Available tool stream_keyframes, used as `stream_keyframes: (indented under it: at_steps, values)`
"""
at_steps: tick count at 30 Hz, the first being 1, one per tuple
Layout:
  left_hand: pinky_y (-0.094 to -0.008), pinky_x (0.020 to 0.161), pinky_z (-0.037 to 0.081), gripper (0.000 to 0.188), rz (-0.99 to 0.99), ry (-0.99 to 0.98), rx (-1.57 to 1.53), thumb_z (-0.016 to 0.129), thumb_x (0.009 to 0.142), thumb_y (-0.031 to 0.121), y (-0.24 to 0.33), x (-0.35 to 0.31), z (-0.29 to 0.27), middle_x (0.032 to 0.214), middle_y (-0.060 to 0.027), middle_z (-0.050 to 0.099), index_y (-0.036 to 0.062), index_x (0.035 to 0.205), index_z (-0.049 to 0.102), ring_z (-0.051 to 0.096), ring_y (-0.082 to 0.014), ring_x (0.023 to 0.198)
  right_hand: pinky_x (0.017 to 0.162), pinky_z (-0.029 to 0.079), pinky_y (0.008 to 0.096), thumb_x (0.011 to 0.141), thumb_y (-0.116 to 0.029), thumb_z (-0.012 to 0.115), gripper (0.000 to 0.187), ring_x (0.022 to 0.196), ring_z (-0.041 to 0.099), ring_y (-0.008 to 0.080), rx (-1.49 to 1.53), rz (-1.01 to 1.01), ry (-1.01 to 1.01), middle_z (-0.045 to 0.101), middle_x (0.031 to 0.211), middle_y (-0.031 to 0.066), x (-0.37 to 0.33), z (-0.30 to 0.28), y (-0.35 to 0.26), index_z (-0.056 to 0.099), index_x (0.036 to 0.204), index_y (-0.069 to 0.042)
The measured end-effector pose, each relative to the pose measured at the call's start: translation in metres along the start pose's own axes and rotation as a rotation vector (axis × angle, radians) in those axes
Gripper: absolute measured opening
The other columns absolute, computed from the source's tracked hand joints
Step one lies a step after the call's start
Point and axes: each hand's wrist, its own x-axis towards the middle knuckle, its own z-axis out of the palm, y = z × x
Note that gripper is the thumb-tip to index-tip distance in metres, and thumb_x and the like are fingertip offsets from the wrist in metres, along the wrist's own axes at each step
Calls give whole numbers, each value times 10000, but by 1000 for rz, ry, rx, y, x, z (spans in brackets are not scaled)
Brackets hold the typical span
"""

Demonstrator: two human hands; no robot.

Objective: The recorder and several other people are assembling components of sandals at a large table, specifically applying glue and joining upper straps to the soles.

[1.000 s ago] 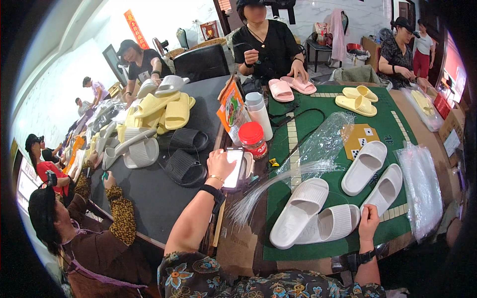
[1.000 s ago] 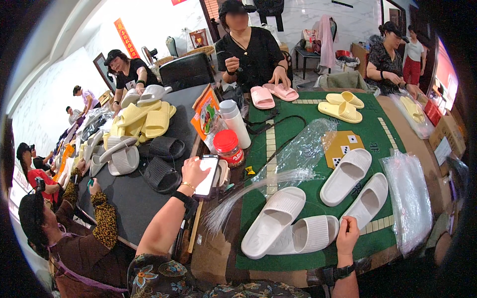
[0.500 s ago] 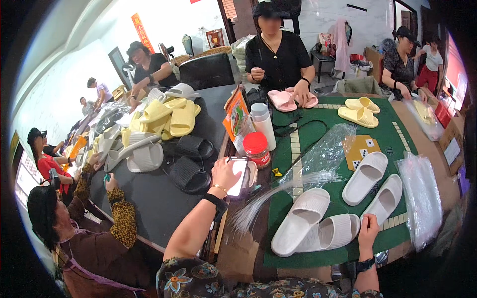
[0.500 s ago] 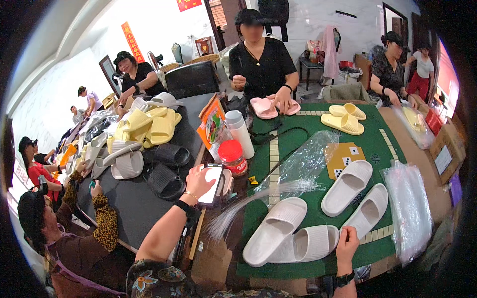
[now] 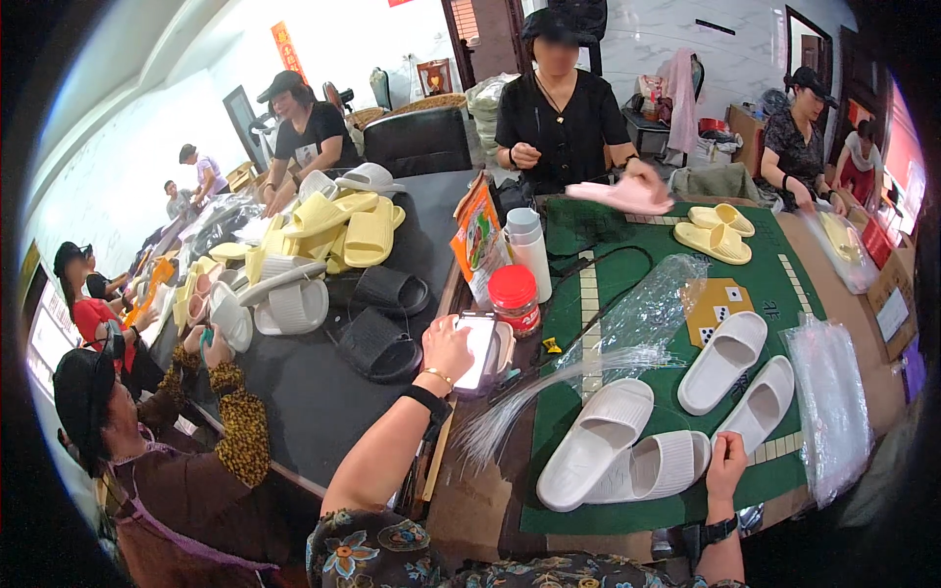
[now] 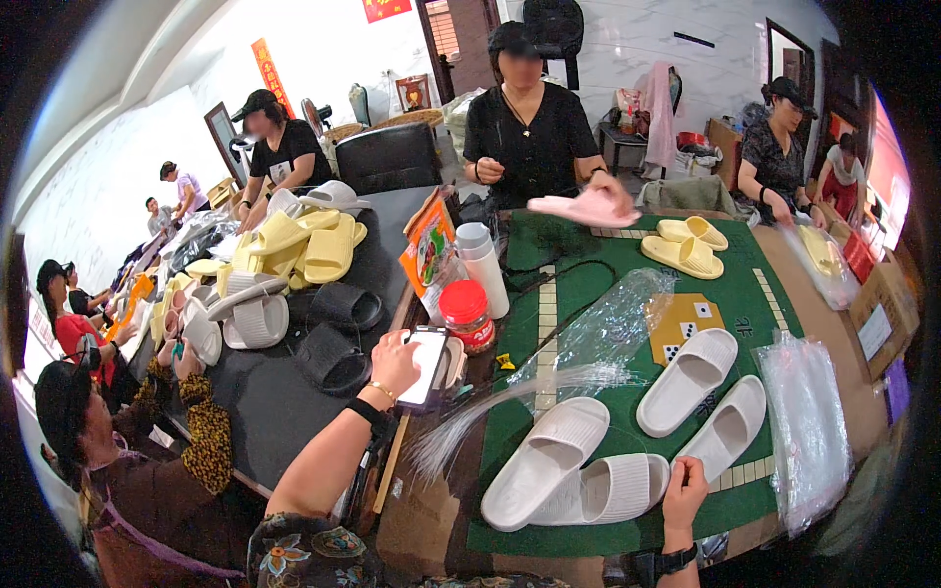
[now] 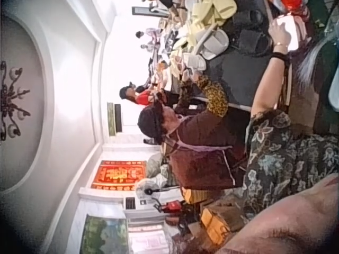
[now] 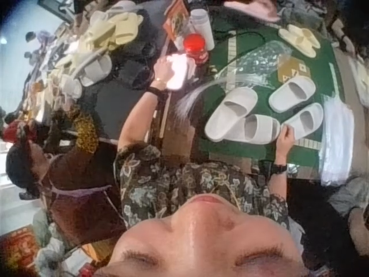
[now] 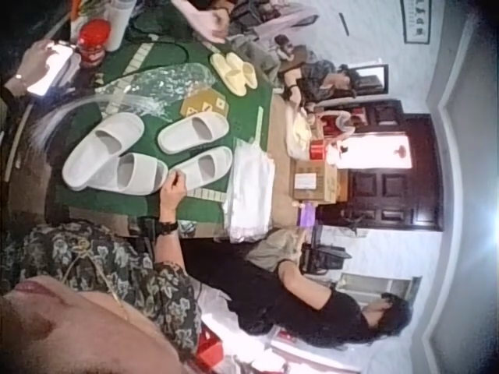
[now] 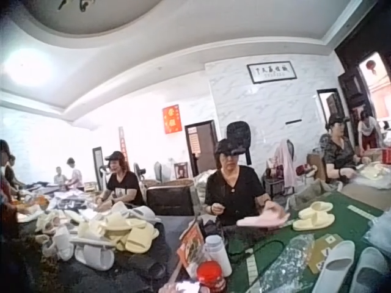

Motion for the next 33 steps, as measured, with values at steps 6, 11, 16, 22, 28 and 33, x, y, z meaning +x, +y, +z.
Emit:
stream_keyframes:
  at_steps: [6,11,16,22,28,33]
  values:
    - [-457,982,414,340,2,29,-6,654,684,137,-3,-1,2,1263,-127,557,127,1020,707,474,-331,1214,644,472,325,915,-85,536,121,685,590,208,-6,-17,12,614,770,116,1,0,-2,581,905,27]
    - [-456,997,379,268,-9,86,-41,651,713,171,-6,5,5,1238,-136,564,80,960,706,463,-313,1218,639,469,321,919,-88,533,126,681,587,206,15,-14,13,609,763,114,0,1,0,580,906,27]
    - [-437,929,436,187,-36,191,-104,654,766,201,-2,17,9,1141,-103,629,64,878,713,521,-311,1142,671,447,284,926,-65,511,119,731,536,136,6,61,-32,582,779,64,0,-2,-9,574,910,35]
    - [-429,916,434,178,-24,184,-47,657,768,210,0,25,16,1113,-100,638,79,868,722,533,-303,1118,625,461,321,921,-85,529,128,671,575,201,-12,-28,25,603,754,115,0,1,-1,581,901,30]
    - [-437,939,418,235,-34,129,-45,696,738,252,-1,23,16,1142,-101,625,81,897,725,515,-306,1145,664,446,286,927,-65,513,115,719,539,143,-22,49,-21,584,774,69,0,-1,-6,573,912,32]
    - [-443,971,396,306,-43,67,2,712,733,304,-1,22,10,1198,-114,600,70,930,721,488,-309,1187,627,460,316,918,-79,527,123,668,565,189,-17,-11,15,594,750,111,1,2,-8,581,899,31]
